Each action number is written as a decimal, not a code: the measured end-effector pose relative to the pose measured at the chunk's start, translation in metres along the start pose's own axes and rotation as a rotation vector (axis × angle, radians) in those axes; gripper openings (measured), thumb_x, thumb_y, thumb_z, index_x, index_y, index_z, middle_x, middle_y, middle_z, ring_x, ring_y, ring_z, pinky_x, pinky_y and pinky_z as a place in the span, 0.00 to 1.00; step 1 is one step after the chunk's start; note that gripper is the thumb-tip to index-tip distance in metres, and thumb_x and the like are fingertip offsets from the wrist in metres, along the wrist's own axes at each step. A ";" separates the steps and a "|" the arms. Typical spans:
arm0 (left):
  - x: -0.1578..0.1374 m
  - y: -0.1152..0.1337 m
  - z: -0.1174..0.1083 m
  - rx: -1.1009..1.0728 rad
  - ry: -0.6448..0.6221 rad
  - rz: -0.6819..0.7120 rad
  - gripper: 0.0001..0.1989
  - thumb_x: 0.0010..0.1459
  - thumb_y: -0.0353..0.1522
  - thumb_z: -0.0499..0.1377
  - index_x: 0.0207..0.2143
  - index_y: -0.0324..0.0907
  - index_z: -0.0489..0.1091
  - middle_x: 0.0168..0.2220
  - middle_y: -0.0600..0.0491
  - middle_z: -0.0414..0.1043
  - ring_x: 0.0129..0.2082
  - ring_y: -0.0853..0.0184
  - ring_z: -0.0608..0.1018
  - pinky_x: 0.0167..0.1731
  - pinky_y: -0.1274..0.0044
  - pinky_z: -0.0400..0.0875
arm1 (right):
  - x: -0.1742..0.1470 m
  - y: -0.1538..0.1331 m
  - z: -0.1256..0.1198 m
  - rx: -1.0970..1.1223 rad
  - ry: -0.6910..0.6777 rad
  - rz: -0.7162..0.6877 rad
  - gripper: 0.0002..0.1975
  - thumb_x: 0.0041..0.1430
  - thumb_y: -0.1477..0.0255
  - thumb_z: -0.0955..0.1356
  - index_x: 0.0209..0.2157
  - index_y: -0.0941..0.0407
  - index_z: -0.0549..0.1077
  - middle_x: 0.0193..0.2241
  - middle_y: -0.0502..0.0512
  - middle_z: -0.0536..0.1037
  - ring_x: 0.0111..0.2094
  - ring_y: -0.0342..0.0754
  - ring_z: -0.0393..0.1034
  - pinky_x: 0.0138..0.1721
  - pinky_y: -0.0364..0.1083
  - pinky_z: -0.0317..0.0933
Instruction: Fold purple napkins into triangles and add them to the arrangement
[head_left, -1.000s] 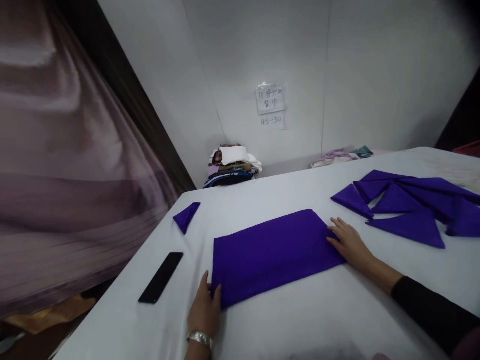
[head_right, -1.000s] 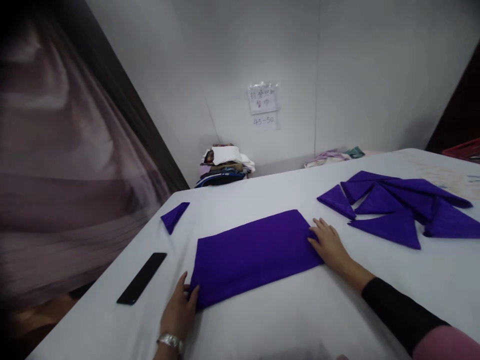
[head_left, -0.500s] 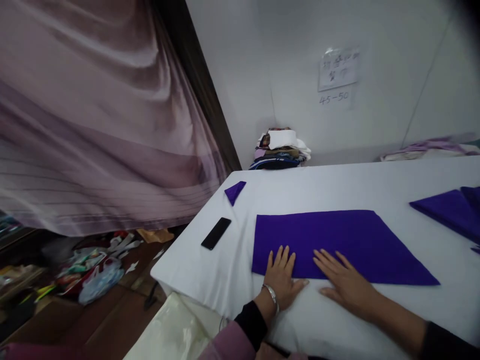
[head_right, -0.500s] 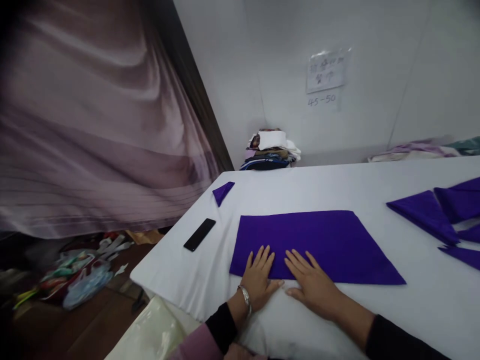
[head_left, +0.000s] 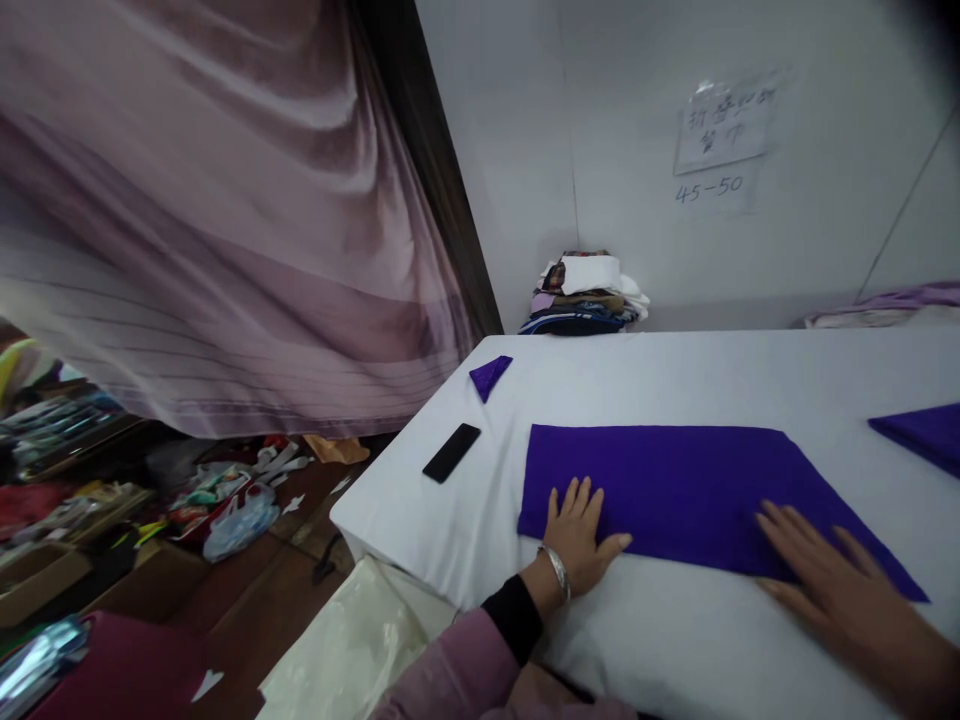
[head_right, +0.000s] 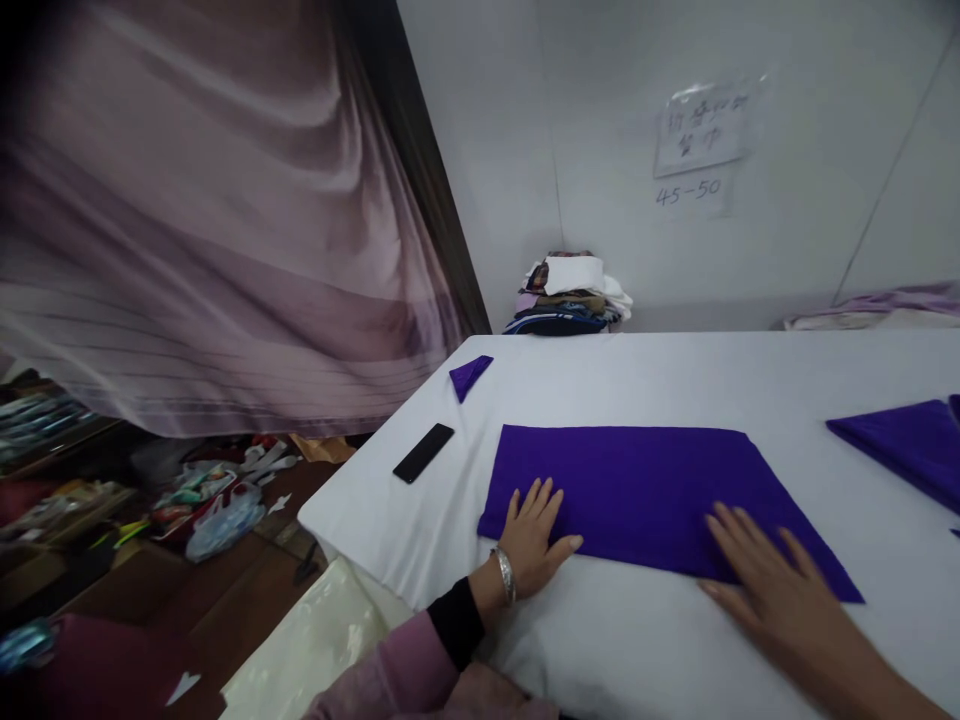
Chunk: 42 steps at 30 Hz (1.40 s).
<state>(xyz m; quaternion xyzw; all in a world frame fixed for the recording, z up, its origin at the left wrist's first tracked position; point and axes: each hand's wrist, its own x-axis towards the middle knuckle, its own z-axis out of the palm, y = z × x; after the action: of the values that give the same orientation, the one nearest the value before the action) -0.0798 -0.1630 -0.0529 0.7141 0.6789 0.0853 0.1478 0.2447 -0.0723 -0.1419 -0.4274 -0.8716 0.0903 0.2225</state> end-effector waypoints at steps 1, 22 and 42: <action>0.003 0.002 0.000 0.009 0.017 0.001 0.36 0.58 0.53 0.37 0.63 0.42 0.44 0.65 0.47 0.39 0.64 0.57 0.41 0.60 0.56 0.36 | 0.015 -0.026 0.004 -0.005 -0.063 -0.045 0.38 0.52 0.49 0.61 0.62 0.45 0.51 0.61 0.55 0.55 0.61 0.62 0.47 0.59 0.65 0.38; 0.031 -0.052 -0.022 0.272 0.070 -0.223 0.33 0.59 0.48 0.43 0.62 0.38 0.49 0.65 0.45 0.40 0.64 0.56 0.45 0.59 0.56 0.38 | 0.043 -0.003 -0.042 -0.125 -0.133 0.116 0.36 0.55 0.47 0.58 0.61 0.51 0.54 0.62 0.56 0.52 0.62 0.59 0.42 0.60 0.63 0.35; 0.145 -0.049 -0.021 0.222 0.026 -0.143 0.29 0.61 0.46 0.39 0.59 0.42 0.54 0.63 0.46 0.50 0.62 0.59 0.52 0.58 0.58 0.45 | 0.155 0.084 -0.046 -0.174 -0.223 0.250 0.27 0.61 0.62 0.55 0.58 0.60 0.59 0.59 0.65 0.58 0.61 0.59 0.47 0.57 0.62 0.44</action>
<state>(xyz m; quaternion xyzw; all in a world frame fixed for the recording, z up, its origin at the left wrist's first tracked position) -0.1233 -0.0152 -0.0606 0.6748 0.7351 0.0081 0.0649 0.2422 0.1005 -0.0826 -0.5373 -0.8355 0.0886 0.0736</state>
